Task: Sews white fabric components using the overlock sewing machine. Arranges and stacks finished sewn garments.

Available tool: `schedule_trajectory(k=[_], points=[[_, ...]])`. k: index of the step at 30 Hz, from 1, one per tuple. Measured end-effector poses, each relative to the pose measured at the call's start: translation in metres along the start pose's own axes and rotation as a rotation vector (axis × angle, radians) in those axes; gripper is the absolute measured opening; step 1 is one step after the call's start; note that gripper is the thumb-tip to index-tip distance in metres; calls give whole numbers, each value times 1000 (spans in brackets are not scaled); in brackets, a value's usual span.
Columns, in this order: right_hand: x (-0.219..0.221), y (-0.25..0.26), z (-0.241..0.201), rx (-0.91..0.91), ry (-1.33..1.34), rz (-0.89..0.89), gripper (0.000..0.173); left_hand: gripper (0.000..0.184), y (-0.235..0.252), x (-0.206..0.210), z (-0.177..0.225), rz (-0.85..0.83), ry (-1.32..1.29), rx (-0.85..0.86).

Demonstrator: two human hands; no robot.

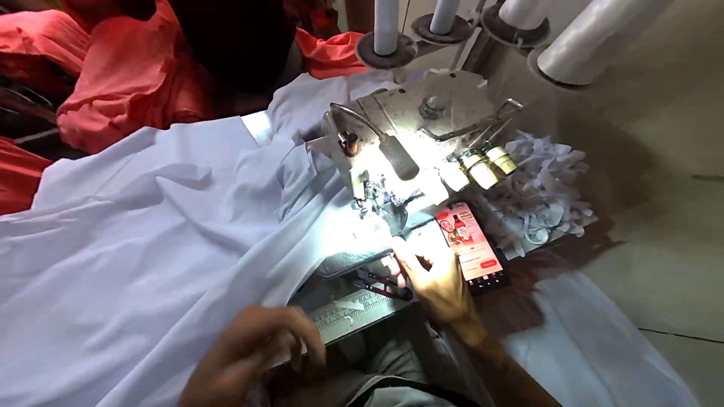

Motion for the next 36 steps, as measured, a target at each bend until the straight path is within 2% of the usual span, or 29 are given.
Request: schedule_trajectory(k=[2,4,6,8,10,12,15,19,22,25,27,28,32,34,36], points=[[0,0,0,26,38,-12,37,28,32,-20,6,338,343,100],[1,-1,3,38,130,-44,37,38,69,-44,0,349,783,68],[3,-1,9,40,246,-77,38,47,101,-60,-15,304,1000,13],[3,-2,15,28,312,-84,39,40,116,-67,-25,349,1044,-9],[2,-5,21,18,352,-90,40,24,121,-70,-22,391,1062,-35],[-1,-10,27,-15,330,-86,39,20,120,-70,-19,438,1088,-51],[-4,-18,37,-76,176,-69,37,22,117,-75,-20,559,1109,-81],[-8,-27,43,-145,48,-97,35,23,114,-108,-32,743,1090,-82],[-9,-32,46,-285,-169,-88,26,24,103,-127,-32,824,1068,-86],[-7,-39,45,-337,-449,-108,36,28,86,-142,-27,885,1110,-59],[-3,-42,44,-364,-565,-129,47,31,70,-151,-24,935,1136,-44],[-1,-44,45,-378,-603,-137,46,32,62,-155,-23,959,1141,-45],[6,-48,48,-438,-653,-160,39,34,37,-160,-23,932,1146,-117],[8,-48,48,-468,-664,-172,38,42,33,-164,-22,823,1158,-189],[9,-47,47,-495,-675,-175,37,54,41,-168,-14,725,1201,-148]])
Point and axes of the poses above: each hand's wrist, its own y-axis towards the middle knuckle, its own x-axis out of the palm, z = x × y, the point moved 1 cm from there along y, towards the middle knuckle, and after that the axes turned 5 degrees about z, right-handed, at the moved point
